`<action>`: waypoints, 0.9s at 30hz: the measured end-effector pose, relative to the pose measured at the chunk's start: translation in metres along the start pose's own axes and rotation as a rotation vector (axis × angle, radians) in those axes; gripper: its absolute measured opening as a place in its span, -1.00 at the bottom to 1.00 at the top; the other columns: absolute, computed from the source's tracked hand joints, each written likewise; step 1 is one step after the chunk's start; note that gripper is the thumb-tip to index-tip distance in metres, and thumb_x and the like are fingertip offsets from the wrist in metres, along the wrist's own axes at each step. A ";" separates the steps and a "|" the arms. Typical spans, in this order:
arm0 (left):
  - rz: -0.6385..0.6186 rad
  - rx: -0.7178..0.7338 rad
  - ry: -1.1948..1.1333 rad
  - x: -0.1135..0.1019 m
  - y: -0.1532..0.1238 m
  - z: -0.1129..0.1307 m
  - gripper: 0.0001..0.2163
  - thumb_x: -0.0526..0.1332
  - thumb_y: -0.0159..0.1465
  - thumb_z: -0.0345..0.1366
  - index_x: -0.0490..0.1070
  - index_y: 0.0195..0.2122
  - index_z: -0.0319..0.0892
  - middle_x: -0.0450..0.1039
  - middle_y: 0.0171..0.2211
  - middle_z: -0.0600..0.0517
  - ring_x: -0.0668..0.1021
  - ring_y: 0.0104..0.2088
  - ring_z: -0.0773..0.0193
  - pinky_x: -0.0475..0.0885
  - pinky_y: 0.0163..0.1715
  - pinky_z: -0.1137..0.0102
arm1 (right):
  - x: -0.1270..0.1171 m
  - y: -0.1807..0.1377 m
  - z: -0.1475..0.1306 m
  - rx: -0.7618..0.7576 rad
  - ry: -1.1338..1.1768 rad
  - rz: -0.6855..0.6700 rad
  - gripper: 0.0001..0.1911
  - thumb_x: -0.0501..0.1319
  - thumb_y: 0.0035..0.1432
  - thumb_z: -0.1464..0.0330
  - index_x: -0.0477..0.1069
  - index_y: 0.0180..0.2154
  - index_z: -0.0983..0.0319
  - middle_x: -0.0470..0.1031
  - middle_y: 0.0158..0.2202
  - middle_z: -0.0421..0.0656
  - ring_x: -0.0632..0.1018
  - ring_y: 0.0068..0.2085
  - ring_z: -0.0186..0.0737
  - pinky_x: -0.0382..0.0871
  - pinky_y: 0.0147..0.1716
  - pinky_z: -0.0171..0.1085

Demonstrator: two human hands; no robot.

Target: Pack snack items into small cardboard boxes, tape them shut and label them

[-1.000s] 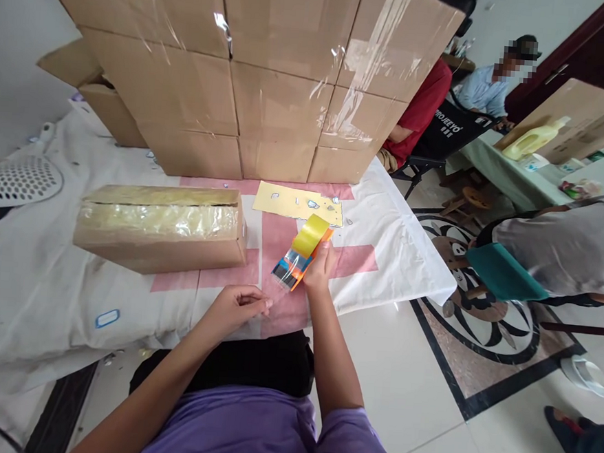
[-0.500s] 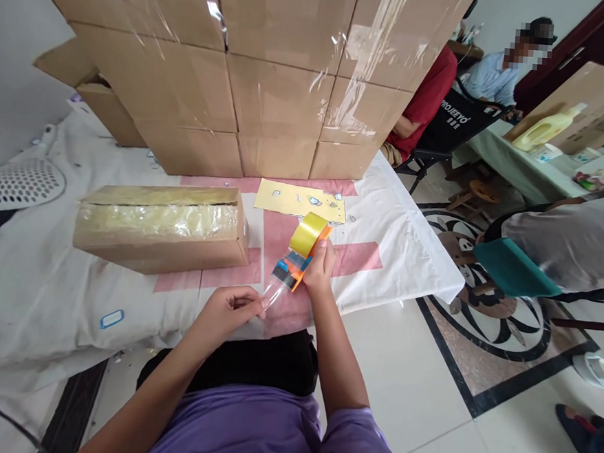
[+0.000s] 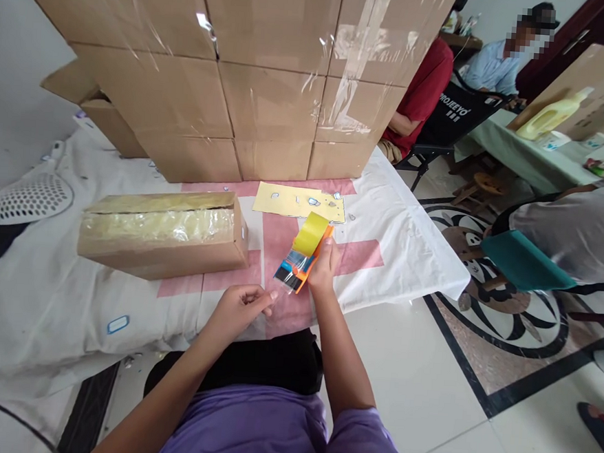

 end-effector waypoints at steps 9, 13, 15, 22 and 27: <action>0.080 0.029 0.103 0.007 0.012 -0.006 -0.56 0.28 0.22 0.05 0.33 -0.65 -0.16 0.43 -0.66 0.10 0.42 -0.57 0.33 0.20 -0.52 0.44 | 0.001 0.001 0.000 0.051 0.042 0.031 -0.50 0.18 0.29 0.02 0.14 -0.57 0.14 0.24 -0.65 -0.31 0.43 -0.56 -0.29 0.38 -0.51 -0.27; 0.116 0.045 0.128 0.010 0.013 -0.005 -0.59 0.29 0.21 0.03 0.37 -0.63 -0.15 0.43 -0.65 0.12 0.42 -0.57 0.34 0.21 -0.51 0.44 | 0.001 0.002 -0.003 0.049 0.028 0.071 -0.48 0.18 0.27 -0.02 0.12 -0.57 0.13 0.27 -0.63 -0.30 0.39 -0.56 -0.31 0.36 -0.53 -0.28; 0.142 0.052 0.156 0.010 0.014 -0.005 -0.61 0.29 0.21 0.02 0.40 -0.60 -0.15 0.44 -0.63 0.12 0.44 -0.55 0.33 0.22 -0.49 0.44 | 0.001 0.002 -0.003 0.061 0.023 0.082 -0.46 0.18 0.26 -0.03 0.08 -0.58 0.12 0.29 -0.62 -0.28 0.38 -0.55 -0.30 0.37 -0.53 -0.27; 0.200 0.093 0.251 0.009 0.014 -0.009 -0.64 0.29 0.23 0.03 0.46 -0.55 -0.13 0.40 -0.62 0.14 0.40 -0.54 0.35 0.21 -0.48 0.43 | 0.004 0.003 -0.003 0.124 0.013 0.115 -0.46 0.16 0.22 -0.08 0.04 -0.54 0.10 0.30 -0.58 -0.27 0.49 -0.41 -0.23 0.48 -0.42 -0.23; 0.221 0.106 0.221 0.009 0.012 -0.009 -0.69 0.30 0.22 -0.01 0.51 -0.52 -0.12 0.46 -0.57 0.13 0.40 -0.53 0.34 0.24 -0.47 0.43 | 0.006 0.003 -0.003 0.161 0.008 0.132 -0.48 0.17 0.20 -0.10 0.11 -0.53 0.12 0.38 -0.53 -0.26 0.51 -0.39 -0.23 0.50 -0.38 -0.23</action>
Point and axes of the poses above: each hand's wrist, its own y-axis towards the middle knuckle, its own x-axis out of the palm, z = x × y, the point moved 2 cm from there along y, towards the middle knuckle
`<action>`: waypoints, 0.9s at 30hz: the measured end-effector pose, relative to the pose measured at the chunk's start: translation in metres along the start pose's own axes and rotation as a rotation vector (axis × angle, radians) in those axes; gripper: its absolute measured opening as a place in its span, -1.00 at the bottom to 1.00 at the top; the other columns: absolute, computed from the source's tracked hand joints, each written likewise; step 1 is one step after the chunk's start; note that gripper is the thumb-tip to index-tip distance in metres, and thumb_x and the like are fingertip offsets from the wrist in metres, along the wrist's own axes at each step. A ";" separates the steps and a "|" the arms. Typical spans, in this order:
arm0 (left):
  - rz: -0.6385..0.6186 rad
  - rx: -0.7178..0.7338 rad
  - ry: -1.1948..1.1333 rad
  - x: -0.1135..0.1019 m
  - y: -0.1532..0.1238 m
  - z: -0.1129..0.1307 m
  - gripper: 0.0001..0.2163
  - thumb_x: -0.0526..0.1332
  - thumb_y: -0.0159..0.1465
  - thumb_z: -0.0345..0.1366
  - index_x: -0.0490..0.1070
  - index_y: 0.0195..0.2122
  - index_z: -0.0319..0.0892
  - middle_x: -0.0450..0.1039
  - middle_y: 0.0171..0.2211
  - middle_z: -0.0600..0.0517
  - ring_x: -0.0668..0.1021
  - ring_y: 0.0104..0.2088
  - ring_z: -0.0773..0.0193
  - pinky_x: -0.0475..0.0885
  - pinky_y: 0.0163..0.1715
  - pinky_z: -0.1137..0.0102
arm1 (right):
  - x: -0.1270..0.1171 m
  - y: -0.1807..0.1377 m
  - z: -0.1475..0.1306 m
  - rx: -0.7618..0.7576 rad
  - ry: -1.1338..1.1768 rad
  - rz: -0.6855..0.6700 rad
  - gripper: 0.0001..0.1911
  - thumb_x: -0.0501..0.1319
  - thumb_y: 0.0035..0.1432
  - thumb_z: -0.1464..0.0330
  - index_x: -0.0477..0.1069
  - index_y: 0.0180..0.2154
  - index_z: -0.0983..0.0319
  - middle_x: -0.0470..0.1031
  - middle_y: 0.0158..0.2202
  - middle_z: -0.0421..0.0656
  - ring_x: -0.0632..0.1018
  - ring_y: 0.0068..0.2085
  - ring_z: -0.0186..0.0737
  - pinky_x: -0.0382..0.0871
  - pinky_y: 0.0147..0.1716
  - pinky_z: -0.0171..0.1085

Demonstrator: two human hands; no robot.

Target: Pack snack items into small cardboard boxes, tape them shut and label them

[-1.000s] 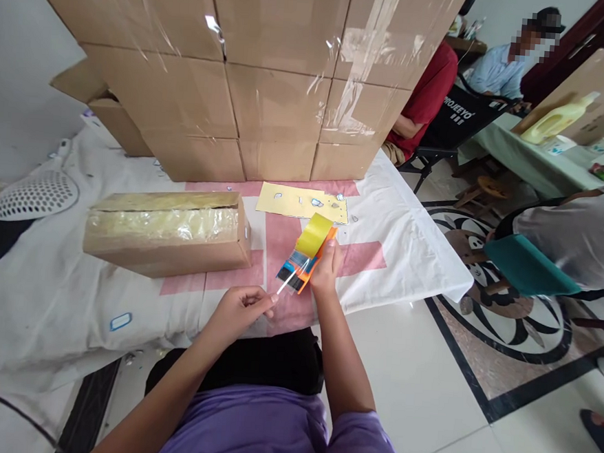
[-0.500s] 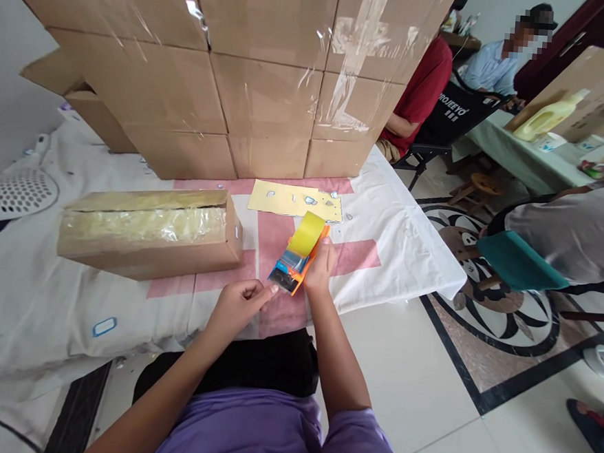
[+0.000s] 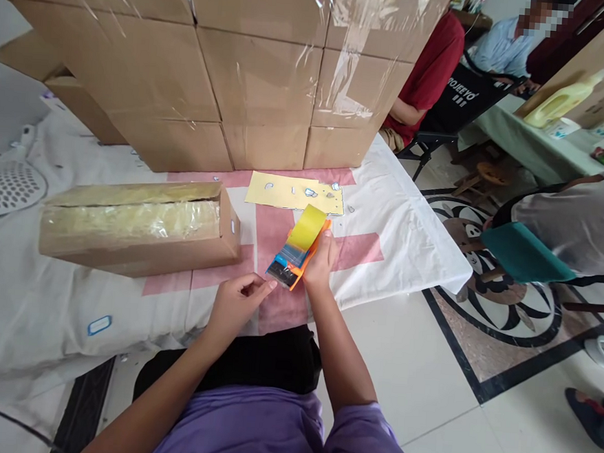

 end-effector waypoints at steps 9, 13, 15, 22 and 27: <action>0.000 -0.029 -0.049 0.003 0.003 -0.004 -0.72 0.34 0.19 -0.01 0.54 -0.48 -0.12 0.51 -0.52 0.10 0.47 -0.48 0.31 0.29 -0.44 0.45 | -0.006 0.002 0.015 0.033 0.003 0.043 -0.57 0.20 0.23 -0.04 0.31 -0.47 0.15 0.39 -0.50 -0.27 0.49 -0.43 -0.26 0.48 -0.39 -0.25; -0.028 -0.034 -0.085 0.003 0.004 -0.006 -0.71 0.33 0.19 0.01 0.54 -0.46 -0.12 0.52 -0.52 0.09 0.49 -0.47 0.29 0.29 -0.46 0.45 | -0.001 0.001 0.017 0.082 0.053 -0.097 -0.53 0.10 0.29 -0.07 0.36 -0.43 0.15 0.45 -0.49 -0.22 0.50 -0.46 -0.22 0.48 -0.43 -0.21; -0.024 -0.033 -0.088 0.003 0.004 -0.007 -0.72 0.34 0.19 -0.01 0.55 -0.45 -0.12 0.53 -0.51 0.09 0.49 -0.47 0.30 0.30 -0.46 0.46 | 0.001 0.000 0.016 0.086 0.055 -0.106 -0.52 0.11 0.28 -0.08 0.36 -0.45 0.16 0.45 -0.50 -0.21 0.50 -0.47 -0.22 0.47 -0.45 -0.22; -0.009 -0.013 -0.073 0.003 0.003 -0.006 -0.74 0.33 0.20 -0.03 0.54 -0.45 -0.11 0.53 -0.50 0.09 0.49 -0.47 0.30 0.32 -0.45 0.46 | 0.004 0.000 0.015 0.134 0.160 -0.114 -0.60 0.19 0.23 0.00 0.34 -0.42 0.18 0.40 -0.52 -0.28 0.43 -0.51 -0.30 0.41 -0.48 -0.29; 0.019 -0.001 -0.039 0.004 0.003 -0.005 -0.75 0.32 0.21 -0.06 0.53 -0.45 -0.12 0.53 -0.51 0.11 0.49 -0.47 0.31 0.30 -0.42 0.46 | 0.004 -0.001 0.016 0.147 0.149 -0.095 -0.60 0.19 0.22 0.00 0.34 -0.42 0.19 0.41 -0.51 -0.28 0.45 -0.49 -0.31 0.40 -0.47 -0.30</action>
Point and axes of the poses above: each hand's wrist, its own y-axis towards the middle knuckle, its own x-axis out of the palm, z = x × y, the point moved 2 cm from there along y, towards the middle knuckle
